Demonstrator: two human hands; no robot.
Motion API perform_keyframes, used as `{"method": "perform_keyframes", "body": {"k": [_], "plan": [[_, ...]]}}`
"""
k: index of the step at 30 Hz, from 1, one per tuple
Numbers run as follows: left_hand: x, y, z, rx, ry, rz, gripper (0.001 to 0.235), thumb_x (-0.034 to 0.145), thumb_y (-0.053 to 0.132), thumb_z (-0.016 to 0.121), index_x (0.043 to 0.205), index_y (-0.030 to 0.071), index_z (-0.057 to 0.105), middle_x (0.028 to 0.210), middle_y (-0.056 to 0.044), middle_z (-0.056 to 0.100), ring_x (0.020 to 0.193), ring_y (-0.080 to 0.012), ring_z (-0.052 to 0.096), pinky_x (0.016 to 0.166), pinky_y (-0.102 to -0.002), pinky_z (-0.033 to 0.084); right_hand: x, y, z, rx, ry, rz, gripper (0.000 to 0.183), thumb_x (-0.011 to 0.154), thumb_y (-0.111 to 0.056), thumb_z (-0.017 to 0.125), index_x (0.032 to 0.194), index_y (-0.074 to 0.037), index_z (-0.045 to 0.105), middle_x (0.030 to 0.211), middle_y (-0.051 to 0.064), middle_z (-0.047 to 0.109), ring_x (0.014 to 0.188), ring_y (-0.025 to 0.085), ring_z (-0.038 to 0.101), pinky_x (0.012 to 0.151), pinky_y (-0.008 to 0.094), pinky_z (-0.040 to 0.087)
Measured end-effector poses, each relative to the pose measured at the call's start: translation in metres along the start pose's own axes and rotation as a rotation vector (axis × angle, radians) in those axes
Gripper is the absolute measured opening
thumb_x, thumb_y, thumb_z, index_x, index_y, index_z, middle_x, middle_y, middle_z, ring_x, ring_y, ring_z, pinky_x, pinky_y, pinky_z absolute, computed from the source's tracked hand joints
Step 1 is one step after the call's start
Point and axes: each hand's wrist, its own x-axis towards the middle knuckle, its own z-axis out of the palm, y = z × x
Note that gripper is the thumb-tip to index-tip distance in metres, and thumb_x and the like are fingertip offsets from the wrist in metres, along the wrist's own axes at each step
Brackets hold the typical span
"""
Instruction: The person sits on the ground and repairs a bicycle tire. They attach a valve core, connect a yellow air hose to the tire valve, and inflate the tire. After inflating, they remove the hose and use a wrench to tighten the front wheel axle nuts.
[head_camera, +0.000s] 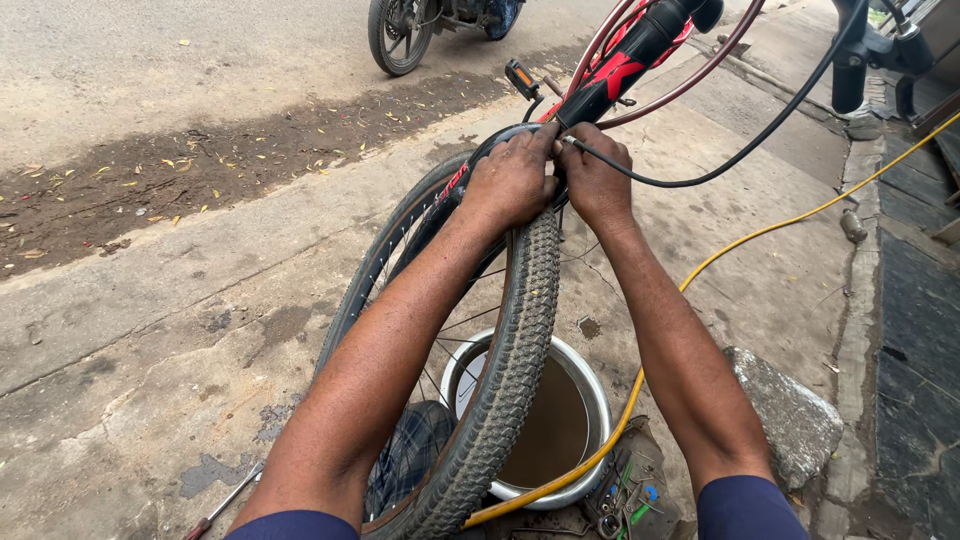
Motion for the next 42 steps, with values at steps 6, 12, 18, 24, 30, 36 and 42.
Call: {"method": "perform_keyframes", "body": {"k": [6,12,18,24,30,36,42], "plan": [[-0.013,0.041,-0.038,0.168,-0.281,-0.199,0.129,0.061,0.057,0.093,0.160,0.015,0.020,0.151,-0.021,0.038,0.139,-0.0423,0.042,0.108,-0.065,0.041,0.009,0.000,-0.007,-0.063,-0.091,0.033,0.012,0.096,-0.015,0.065,0.096,-0.005,0.071,0.082,0.011,0.074,0.078,0.025,0.074,0.074,0.041,0.056],[-0.011,0.058,-0.037,0.146,-0.323,-0.296,0.124,0.068,0.033,0.090,0.163,0.019,0.011,0.156,-0.026,0.028,0.143,-0.0515,0.033,0.104,-0.073,0.040,0.011,0.003,-0.012,-0.099,-0.157,0.087,0.013,0.094,-0.013,0.064,0.099,-0.004,0.072,0.083,0.012,0.074,0.079,0.024,0.074,0.075,0.040,0.056],[0.007,0.029,-0.047,0.095,-0.439,-0.193,0.131,0.065,0.034,0.094,0.165,0.022,0.010,0.158,-0.026,0.030,0.144,-0.0483,0.036,0.112,-0.057,0.043,0.009,0.009,-0.016,0.138,-0.189,0.133,0.012,0.094,-0.011,0.066,0.099,-0.002,0.070,0.080,0.008,0.075,0.074,0.015,0.074,0.069,0.032,0.059],[0.028,0.003,-0.087,0.080,-0.593,-0.171,0.119,0.063,0.034,0.089,0.163,0.020,0.024,0.157,-0.021,0.044,0.137,-0.0374,0.057,0.109,-0.047,0.052,0.004,-0.007,-0.020,0.121,-0.259,0.250,0.013,0.096,-0.014,0.067,0.096,-0.001,0.071,0.077,0.009,0.073,0.068,0.013,0.072,0.064,0.031,0.055],[0.044,0.013,-0.071,0.249,-0.507,-0.319,0.112,0.065,0.030,0.096,0.156,0.018,0.031,0.161,-0.024,0.026,0.144,-0.0439,0.038,0.112,-0.050,0.044,0.006,-0.019,-0.018,0.107,-0.232,0.251,0.014,0.098,-0.015,0.068,0.095,-0.003,0.073,0.073,0.004,0.073,0.065,0.011,0.071,0.061,0.029,0.055],[0.031,0.006,-0.029,0.282,-0.242,-0.106,0.083,0.085,0.023,0.077,0.155,0.009,0.033,0.145,-0.029,0.047,0.130,-0.0458,0.053,0.108,-0.052,0.046,0.013,-0.016,-0.007,0.130,-0.071,0.094,0.012,0.099,-0.010,0.069,0.095,0.000,0.070,0.073,0.005,0.072,0.065,0.010,0.071,0.058,0.028,0.055],[0.025,0.006,-0.038,0.315,-0.311,-0.066,0.092,0.081,0.019,0.077,0.158,0.006,0.028,0.140,-0.028,0.052,0.125,-0.0418,0.061,0.105,-0.049,0.051,0.025,-0.014,0.003,0.315,-0.029,0.202,0.016,0.101,-0.011,0.068,0.089,-0.001,0.072,0.066,0.002,0.069,0.054,0.007,0.065,0.048,0.026,0.050]]}}
